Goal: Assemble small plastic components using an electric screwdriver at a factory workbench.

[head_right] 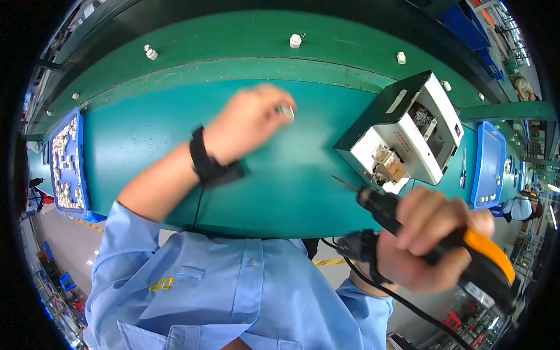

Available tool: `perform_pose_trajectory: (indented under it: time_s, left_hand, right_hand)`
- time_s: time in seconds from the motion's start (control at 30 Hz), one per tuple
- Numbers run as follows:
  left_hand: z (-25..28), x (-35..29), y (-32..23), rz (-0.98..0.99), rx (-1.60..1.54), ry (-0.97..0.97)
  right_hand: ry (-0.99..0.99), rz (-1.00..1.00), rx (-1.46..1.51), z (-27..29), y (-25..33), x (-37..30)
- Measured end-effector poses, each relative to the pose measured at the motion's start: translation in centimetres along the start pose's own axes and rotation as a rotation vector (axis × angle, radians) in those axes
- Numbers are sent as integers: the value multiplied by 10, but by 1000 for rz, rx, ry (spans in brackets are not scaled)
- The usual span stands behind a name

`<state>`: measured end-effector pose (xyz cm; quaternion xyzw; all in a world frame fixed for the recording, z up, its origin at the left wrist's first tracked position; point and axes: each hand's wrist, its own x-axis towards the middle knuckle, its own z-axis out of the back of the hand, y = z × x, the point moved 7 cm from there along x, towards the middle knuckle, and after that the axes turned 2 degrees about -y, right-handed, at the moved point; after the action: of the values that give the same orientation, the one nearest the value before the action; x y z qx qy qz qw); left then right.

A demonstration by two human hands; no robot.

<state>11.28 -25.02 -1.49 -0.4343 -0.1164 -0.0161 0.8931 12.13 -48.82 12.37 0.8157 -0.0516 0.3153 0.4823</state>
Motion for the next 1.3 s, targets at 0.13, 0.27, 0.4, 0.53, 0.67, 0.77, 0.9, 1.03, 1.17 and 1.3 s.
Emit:
perform_pose_trajectory:
  time_s: [0.13, 0.27, 0.4, 0.53, 0.67, 0.77, 0.9, 1.03, 1.17, 1.3]
  left_hand:
    - [61, 80, 61, 71, 210, -220]
    - [67, 103, 50, -371, 824, -603]
    - [38, 143, 39, 75, 513, 67]
    - [25, 124, 51, 47, 249, -26]
    - [-13, 51, -17, -126, -8, 83]
    - [-33, -9, -38, -116, 16, 234]
    - [-49, -42, -44, -150, 17, 249]
    - [-48, -48, -42, -167, -32, 184]
    - [-51, -48, -39, -87, -46, 234]
    - [-60, -51, -40, -111, -49, 251]
  right_hand:
    - [9, 112, -72, 10, 28, -1]
    - [-7, 103, -130, 12, 31, 2]
    - [-132, 139, -254, 23, 45, 4]
    - [-106, 120, -186, 36, 44, 13]
    - [64, 106, -167, 33, 31, 10]
    - [-6, 121, -211, 29, 15, 11]
    - [45, 88, -225, 22, 11, 12]
    - [794, 77, -221, -13, 11, 19]
    - [798, -128, 66, -6, -11, 42]
    - [329, -298, 47, 25, -30, 56]
